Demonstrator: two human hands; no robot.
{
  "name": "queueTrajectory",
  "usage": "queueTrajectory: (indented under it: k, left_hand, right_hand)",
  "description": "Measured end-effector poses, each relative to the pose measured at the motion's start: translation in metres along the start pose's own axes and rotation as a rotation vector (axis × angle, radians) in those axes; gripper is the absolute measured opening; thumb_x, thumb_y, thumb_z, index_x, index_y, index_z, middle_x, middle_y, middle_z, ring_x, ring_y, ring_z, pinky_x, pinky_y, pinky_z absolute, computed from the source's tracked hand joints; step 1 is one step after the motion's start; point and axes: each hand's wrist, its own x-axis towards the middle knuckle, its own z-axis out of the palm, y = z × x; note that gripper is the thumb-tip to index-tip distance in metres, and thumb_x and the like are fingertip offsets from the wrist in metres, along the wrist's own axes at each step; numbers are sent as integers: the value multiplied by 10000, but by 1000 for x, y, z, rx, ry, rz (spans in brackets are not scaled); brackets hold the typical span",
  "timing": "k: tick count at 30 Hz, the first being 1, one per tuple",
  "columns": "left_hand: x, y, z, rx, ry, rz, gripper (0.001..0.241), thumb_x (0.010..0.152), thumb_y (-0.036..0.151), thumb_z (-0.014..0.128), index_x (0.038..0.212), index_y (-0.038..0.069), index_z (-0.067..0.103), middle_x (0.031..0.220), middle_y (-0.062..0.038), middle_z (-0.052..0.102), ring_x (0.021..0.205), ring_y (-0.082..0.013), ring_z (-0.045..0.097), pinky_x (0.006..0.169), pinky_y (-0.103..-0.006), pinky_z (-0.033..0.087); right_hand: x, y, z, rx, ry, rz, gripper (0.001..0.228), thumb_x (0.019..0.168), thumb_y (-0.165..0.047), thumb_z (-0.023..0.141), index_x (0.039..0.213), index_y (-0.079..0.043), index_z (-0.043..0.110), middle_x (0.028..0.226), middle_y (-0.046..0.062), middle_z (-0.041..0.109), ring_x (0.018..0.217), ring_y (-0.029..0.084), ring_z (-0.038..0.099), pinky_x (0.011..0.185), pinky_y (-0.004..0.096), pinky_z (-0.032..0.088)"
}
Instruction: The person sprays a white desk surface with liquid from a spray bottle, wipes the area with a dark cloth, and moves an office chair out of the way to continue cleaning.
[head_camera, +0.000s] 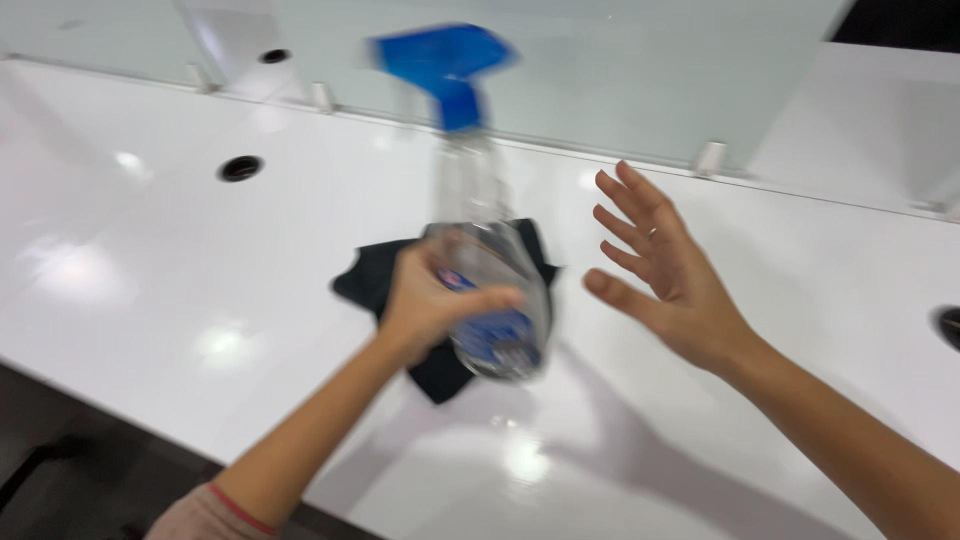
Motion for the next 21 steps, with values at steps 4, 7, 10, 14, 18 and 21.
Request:
queueTrajectory:
  k: [4,7,10,14,18,21]
  left_hand:
    - [-12,-2,112,-32,-394,71,617,607,313,979,1085,16,724,995,-86,778,924,-150,734,863,-313,596]
    - [-23,3,178,-98,-582,-27,625,577,337,966,1056,13,731,981,-89,778,914,-164,746,867,-321,603]
    - [-32,5,230,-178,-764,-62,682,571,342,948,1137,42,713,1056,-65,763,998,-142,735,919,-308,588]
    - [-42,5,281,-253,-867,-64,705,627,381,944,1169,-12,724,1093,-102,766,1032,-187,738,953,-336,600]
    - [-44,-8,330,-144,-940,-29,827,600,462,915,1237,-17,693,1131,-156,756,1070,-252,746,980,-376,599]
    - [-25,-37,351,-68,-1010,173,966,654,533,910,1403,-6,624,1353,-203,678,1319,-313,621,1147,-414,466]
  right_hand:
    - [-48,-20,-47,100,62,75,990,873,-392,744,1640,-120,181,1687,182,319,1544,370,361,1162,515,343]
    - [-88,-33,-68,138,90,15,980,876,-328,808,1634,-69,242,1643,214,408,1507,382,442,1173,516,346]
    - [-129,-46,-88,165,221,-21,849,878,-247,760,1568,1,333,1490,243,566,1405,393,579,1155,526,416]
    - [-173,-57,-116,86,444,51,649,939,-173,681,1496,53,435,1146,215,702,1116,348,715,998,503,553]
    - [-209,-58,-157,275,398,36,542,997,-153,637,1489,18,487,867,139,689,920,269,707,902,439,561]
    - [-238,-56,-186,233,533,179,359,1011,-162,605,1295,51,554,746,118,625,832,295,717,793,431,542]
